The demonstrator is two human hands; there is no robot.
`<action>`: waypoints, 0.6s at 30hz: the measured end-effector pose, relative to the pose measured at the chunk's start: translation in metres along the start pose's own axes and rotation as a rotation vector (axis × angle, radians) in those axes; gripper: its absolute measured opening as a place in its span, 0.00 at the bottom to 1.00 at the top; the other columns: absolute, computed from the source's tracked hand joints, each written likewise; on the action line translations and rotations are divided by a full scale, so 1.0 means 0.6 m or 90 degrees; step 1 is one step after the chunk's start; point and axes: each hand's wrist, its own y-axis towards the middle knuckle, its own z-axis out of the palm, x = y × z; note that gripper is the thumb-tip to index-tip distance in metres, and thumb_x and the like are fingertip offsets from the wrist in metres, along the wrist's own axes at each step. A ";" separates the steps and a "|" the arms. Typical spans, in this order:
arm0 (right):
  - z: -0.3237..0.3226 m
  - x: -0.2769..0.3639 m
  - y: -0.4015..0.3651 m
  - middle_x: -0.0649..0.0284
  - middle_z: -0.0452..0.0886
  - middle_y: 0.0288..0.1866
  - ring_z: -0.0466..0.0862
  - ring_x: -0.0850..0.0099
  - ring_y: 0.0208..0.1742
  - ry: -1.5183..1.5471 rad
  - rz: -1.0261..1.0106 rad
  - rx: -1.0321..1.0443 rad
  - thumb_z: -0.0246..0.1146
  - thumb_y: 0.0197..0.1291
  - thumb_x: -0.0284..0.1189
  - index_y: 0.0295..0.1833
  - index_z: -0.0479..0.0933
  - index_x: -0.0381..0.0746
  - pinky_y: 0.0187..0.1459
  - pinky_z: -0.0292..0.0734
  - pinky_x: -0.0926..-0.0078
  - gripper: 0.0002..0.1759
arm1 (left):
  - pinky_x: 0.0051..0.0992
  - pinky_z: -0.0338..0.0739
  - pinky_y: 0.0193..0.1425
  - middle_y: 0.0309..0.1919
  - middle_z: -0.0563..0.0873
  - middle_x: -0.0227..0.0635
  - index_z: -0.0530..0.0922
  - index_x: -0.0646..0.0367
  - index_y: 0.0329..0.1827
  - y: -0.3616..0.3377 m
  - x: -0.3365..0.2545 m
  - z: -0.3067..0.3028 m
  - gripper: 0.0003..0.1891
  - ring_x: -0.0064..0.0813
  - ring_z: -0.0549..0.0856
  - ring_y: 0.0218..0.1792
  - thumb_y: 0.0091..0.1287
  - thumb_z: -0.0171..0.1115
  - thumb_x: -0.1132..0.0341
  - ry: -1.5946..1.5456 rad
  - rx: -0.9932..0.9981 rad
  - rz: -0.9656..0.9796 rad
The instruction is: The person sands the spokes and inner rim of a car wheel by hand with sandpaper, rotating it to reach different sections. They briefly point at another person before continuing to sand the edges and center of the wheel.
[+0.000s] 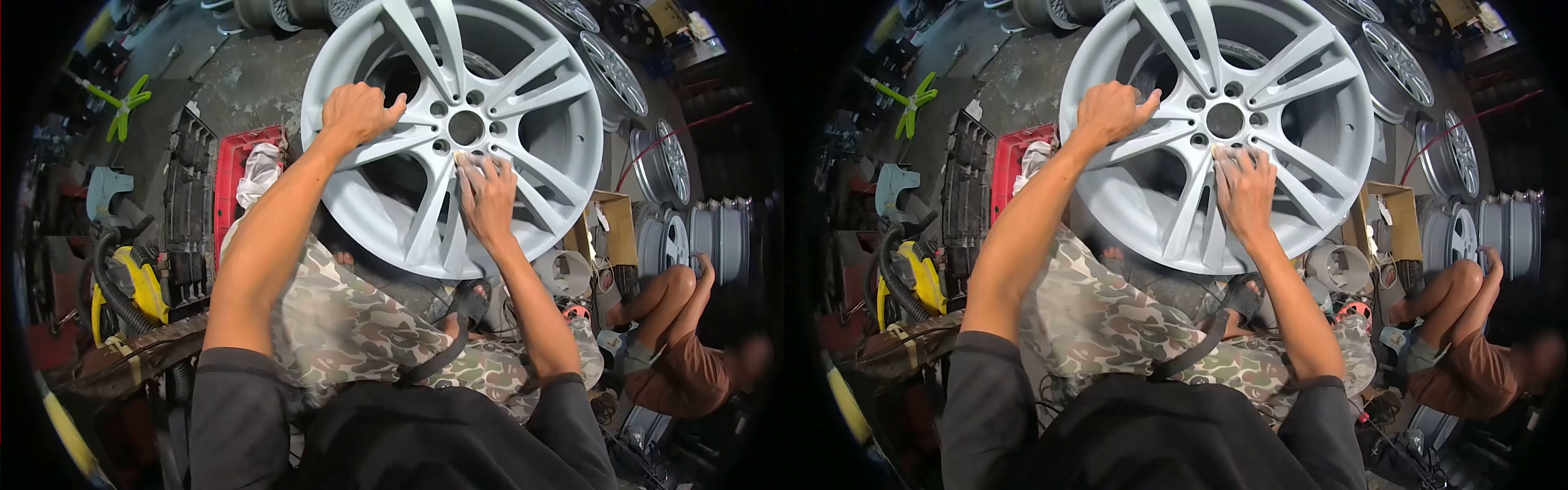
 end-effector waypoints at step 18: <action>0.001 0.001 0.008 0.61 0.84 0.60 0.77 0.54 0.66 0.014 -0.102 0.013 0.69 0.64 0.30 0.62 0.85 0.42 0.61 0.71 0.49 0.21 | 0.48 0.84 0.37 0.22 0.86 0.57 0.88 0.66 0.23 0.001 0.003 0.004 0.35 0.58 0.88 0.28 0.72 0.59 0.39 -0.022 0.000 0.003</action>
